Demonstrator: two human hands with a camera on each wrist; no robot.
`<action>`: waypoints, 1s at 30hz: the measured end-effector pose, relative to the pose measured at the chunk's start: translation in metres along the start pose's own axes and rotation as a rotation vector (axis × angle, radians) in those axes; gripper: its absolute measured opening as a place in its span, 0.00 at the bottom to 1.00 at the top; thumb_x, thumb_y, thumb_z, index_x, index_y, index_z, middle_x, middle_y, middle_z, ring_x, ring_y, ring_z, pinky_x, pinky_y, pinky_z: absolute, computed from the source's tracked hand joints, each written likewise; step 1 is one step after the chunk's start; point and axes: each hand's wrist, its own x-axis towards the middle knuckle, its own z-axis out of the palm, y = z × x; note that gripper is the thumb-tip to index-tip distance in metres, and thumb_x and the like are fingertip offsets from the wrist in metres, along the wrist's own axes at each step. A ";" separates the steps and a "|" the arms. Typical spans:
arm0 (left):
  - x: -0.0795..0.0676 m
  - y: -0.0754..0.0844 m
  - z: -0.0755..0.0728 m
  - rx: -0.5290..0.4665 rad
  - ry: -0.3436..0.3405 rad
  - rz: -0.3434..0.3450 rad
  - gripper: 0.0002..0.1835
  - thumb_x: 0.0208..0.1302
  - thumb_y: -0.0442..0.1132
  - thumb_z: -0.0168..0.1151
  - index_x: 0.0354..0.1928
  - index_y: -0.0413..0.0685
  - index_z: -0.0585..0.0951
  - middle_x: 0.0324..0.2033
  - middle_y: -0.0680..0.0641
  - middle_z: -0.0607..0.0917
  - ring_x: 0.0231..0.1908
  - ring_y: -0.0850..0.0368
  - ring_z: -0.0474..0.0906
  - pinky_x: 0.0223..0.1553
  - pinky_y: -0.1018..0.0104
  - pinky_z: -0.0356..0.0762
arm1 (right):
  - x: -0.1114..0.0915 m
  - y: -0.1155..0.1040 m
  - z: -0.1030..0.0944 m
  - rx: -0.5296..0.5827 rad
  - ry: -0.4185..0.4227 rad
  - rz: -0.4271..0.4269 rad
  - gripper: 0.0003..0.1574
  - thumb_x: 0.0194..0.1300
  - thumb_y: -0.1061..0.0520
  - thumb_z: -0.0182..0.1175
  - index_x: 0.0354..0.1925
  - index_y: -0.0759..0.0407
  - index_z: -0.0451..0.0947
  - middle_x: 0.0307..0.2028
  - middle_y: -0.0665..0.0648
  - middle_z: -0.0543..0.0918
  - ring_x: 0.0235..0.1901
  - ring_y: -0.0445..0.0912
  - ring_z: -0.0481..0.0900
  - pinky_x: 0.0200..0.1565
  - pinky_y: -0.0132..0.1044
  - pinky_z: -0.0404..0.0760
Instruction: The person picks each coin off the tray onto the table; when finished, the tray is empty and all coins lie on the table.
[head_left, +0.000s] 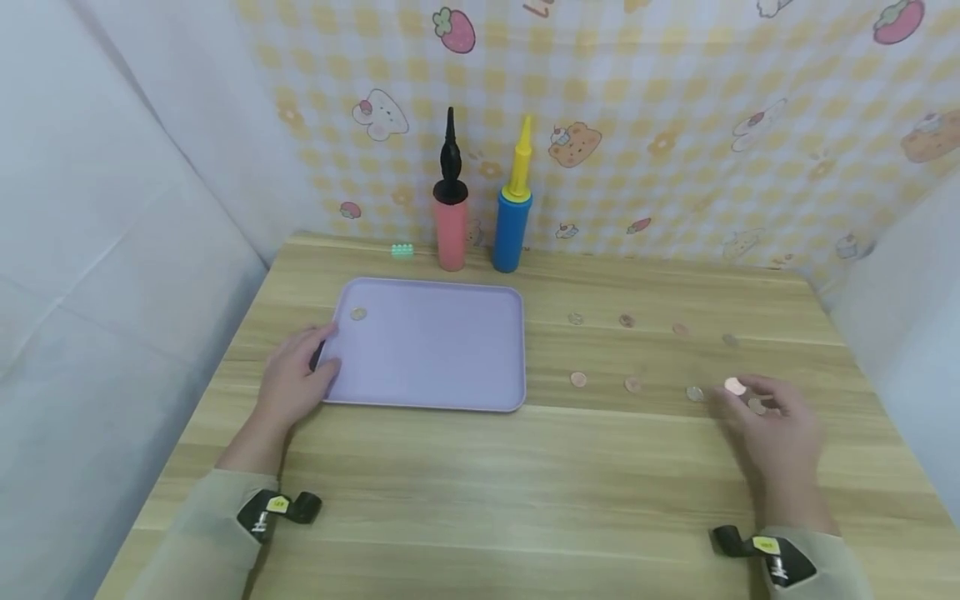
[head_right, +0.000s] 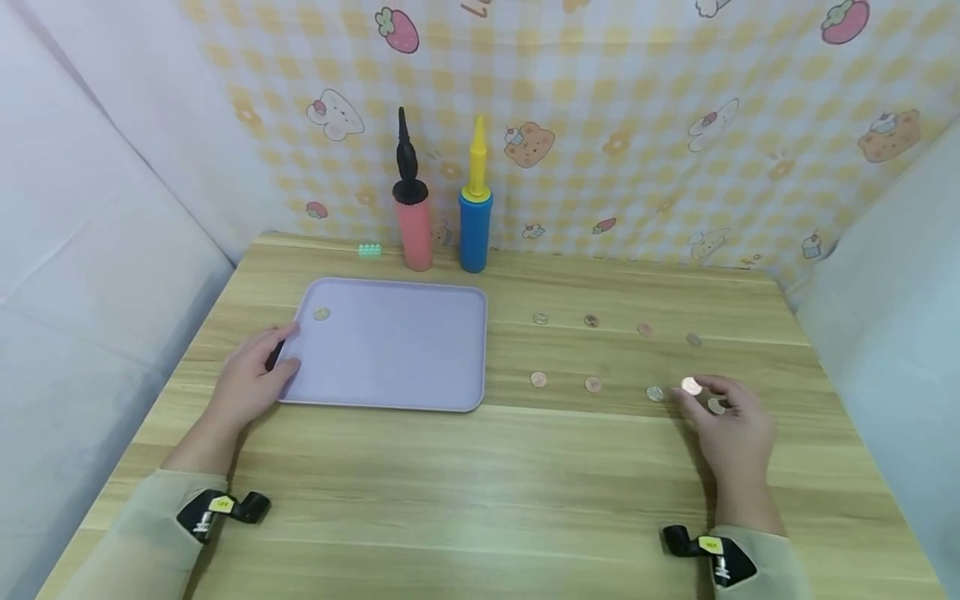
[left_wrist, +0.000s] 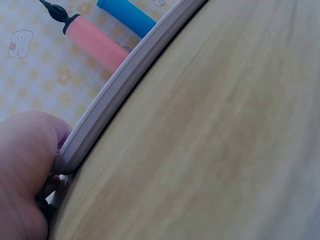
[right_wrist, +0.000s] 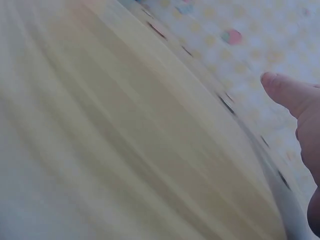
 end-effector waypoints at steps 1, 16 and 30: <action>0.000 0.000 0.000 -0.003 0.000 -0.002 0.31 0.71 0.37 0.60 0.75 0.37 0.73 0.72 0.26 0.71 0.72 0.23 0.62 0.72 0.24 0.50 | 0.002 0.004 -0.004 -0.011 0.004 0.040 0.20 0.55 0.59 0.84 0.46 0.62 0.91 0.39 0.22 0.78 0.38 0.26 0.75 0.42 0.19 0.69; 0.001 0.002 0.000 -0.003 -0.004 -0.013 0.31 0.71 0.37 0.59 0.75 0.37 0.72 0.73 0.26 0.70 0.74 0.24 0.61 0.73 0.24 0.49 | 0.025 0.064 -0.065 -0.190 -0.086 0.603 0.26 0.65 0.34 0.72 0.60 0.32 0.86 0.35 0.16 0.79 0.48 0.22 0.78 0.69 0.28 0.67; 0.000 0.001 0.000 -0.004 -0.011 -0.014 0.31 0.72 0.38 0.60 0.76 0.37 0.72 0.73 0.26 0.70 0.73 0.24 0.61 0.72 0.23 0.49 | 0.033 0.070 -0.079 -0.329 -0.196 0.615 0.33 0.73 0.34 0.62 0.65 0.52 0.84 0.70 0.58 0.79 0.77 0.64 0.63 0.79 0.49 0.51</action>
